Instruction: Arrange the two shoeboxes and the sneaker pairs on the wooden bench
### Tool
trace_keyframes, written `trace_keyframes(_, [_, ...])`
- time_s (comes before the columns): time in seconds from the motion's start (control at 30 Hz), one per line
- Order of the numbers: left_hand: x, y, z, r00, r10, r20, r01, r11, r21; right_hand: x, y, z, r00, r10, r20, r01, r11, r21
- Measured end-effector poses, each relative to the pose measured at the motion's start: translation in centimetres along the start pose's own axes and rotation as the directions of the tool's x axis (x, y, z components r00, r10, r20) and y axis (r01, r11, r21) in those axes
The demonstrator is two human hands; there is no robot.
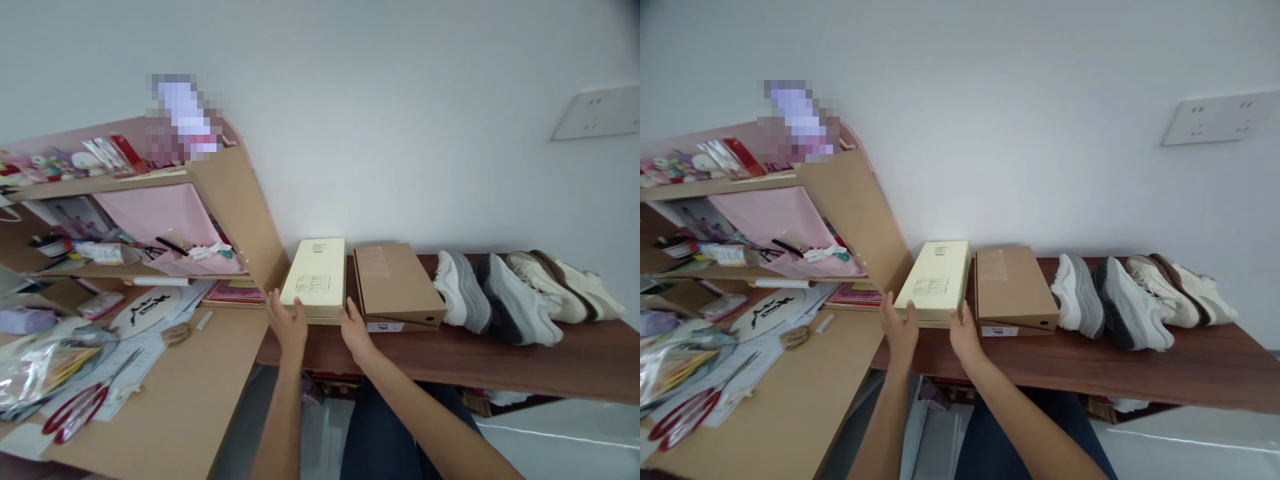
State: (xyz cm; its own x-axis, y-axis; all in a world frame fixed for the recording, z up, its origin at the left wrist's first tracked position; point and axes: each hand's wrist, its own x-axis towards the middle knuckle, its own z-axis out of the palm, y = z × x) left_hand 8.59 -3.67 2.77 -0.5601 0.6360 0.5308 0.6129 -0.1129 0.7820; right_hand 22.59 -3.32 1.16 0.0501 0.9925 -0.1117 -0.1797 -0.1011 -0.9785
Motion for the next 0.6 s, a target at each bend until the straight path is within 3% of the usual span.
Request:
trace_keyframes(0.1, [1.9,-2.5,0.6,0.955,-0.292,0.056,0.296,0.951,-0.088,0.0,0.1,0.2,0.999,0.011,0.034,-0.009,0.999,-0.051])
trace_keyframes(0.2, [2.2,-3.7,1.6,0.896,-0.42,0.144,0.444,0.855,-0.267,0.2,0.5,0.3,0.997,0.023,0.071,-0.019,0.998,-0.06])
trace_keyframes(0.3, [2.0,-4.2,2.3,0.894,-0.421,0.151,0.445,0.803,-0.396,0.2,1.1,0.1,0.995,0.005,0.1,0.003,0.997,-0.077])
trace_keyframes(0.43, [2.4,-4.5,2.4,0.894,-0.412,0.177,0.447,0.798,-0.405,-1.1,1.2,-1.0,0.986,-0.031,0.162,0.043,0.997,-0.071])
trace_keyframes(0.6, [3.3,-4.9,2.4,0.895,-0.405,0.189,0.447,0.818,-0.363,-5.0,-2.7,-4.6,0.942,-0.222,0.252,0.258,0.959,-0.12])
